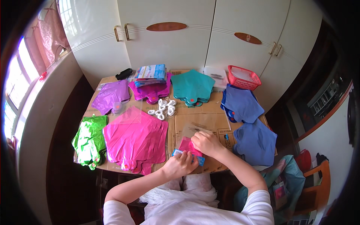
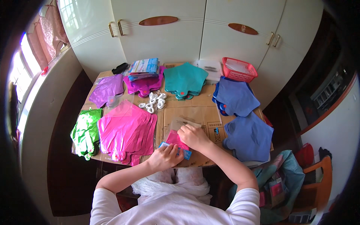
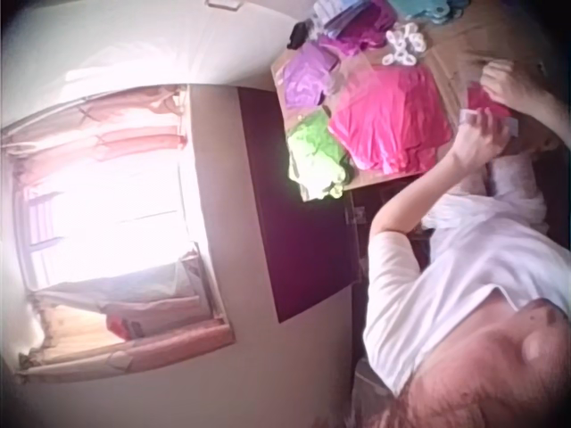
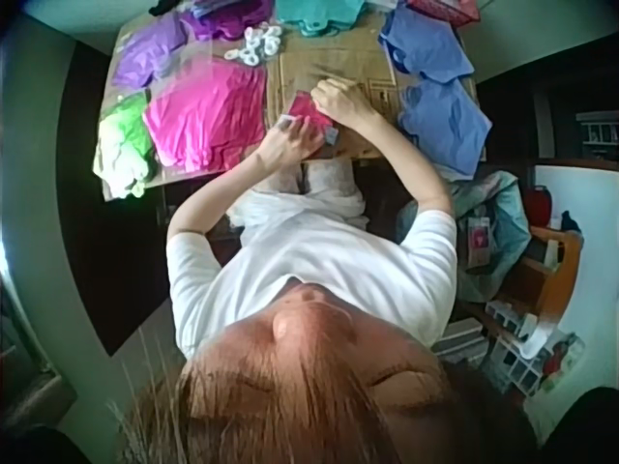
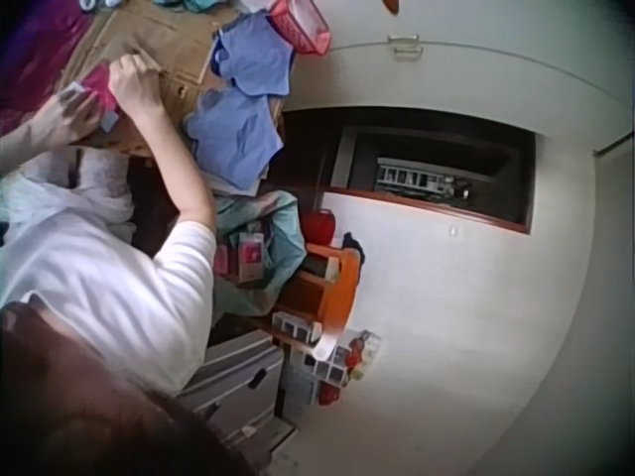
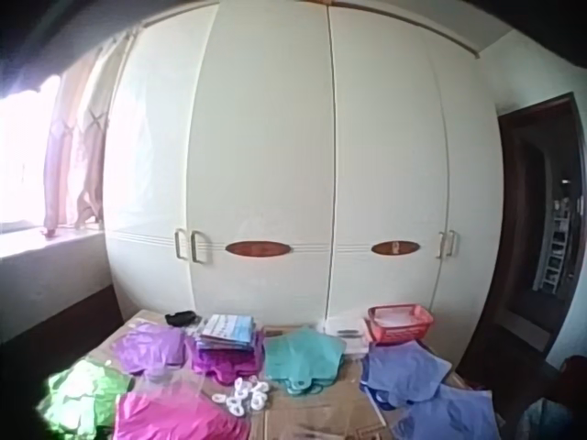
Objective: Folding star-shaped foil balloons and placing them into retail plastic bags with cardboard headers.
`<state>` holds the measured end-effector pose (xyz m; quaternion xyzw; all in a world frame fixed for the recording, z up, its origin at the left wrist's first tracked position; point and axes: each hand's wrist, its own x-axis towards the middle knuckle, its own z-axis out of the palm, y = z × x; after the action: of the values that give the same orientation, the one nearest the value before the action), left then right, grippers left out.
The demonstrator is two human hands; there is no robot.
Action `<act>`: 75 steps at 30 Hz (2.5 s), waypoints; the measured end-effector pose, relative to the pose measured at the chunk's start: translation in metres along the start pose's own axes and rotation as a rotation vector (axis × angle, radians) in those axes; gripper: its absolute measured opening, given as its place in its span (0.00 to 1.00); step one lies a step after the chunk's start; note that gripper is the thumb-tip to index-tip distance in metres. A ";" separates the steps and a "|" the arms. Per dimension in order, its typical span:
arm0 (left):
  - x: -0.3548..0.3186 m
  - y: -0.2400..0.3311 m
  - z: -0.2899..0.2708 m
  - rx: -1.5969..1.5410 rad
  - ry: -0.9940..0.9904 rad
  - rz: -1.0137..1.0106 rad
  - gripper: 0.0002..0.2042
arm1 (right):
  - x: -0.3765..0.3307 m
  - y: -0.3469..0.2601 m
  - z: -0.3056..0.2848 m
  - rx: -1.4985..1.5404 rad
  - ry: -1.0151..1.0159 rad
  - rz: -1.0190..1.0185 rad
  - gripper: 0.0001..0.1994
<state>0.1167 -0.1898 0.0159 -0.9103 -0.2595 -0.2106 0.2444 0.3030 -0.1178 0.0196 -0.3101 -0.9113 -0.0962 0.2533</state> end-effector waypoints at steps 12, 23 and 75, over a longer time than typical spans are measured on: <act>0.012 -0.021 0.011 0.009 0.010 -0.134 0.13 | 0.004 0.004 -0.017 0.249 0.336 0.313 0.13; 0.016 -0.029 -0.005 0.047 0.115 -0.214 0.15 | -0.022 -0.062 -0.012 1.939 0.335 0.976 0.16; -0.015 0.009 0.001 -2.051 0.919 -1.274 0.10 | -0.013 -0.074 0.016 1.175 0.653 0.800 0.10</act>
<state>0.1102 -0.2017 0.0043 -0.2422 -0.2588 -0.6833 -0.6383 0.2600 -0.1773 -0.0026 -0.3863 -0.5111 0.4141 0.6466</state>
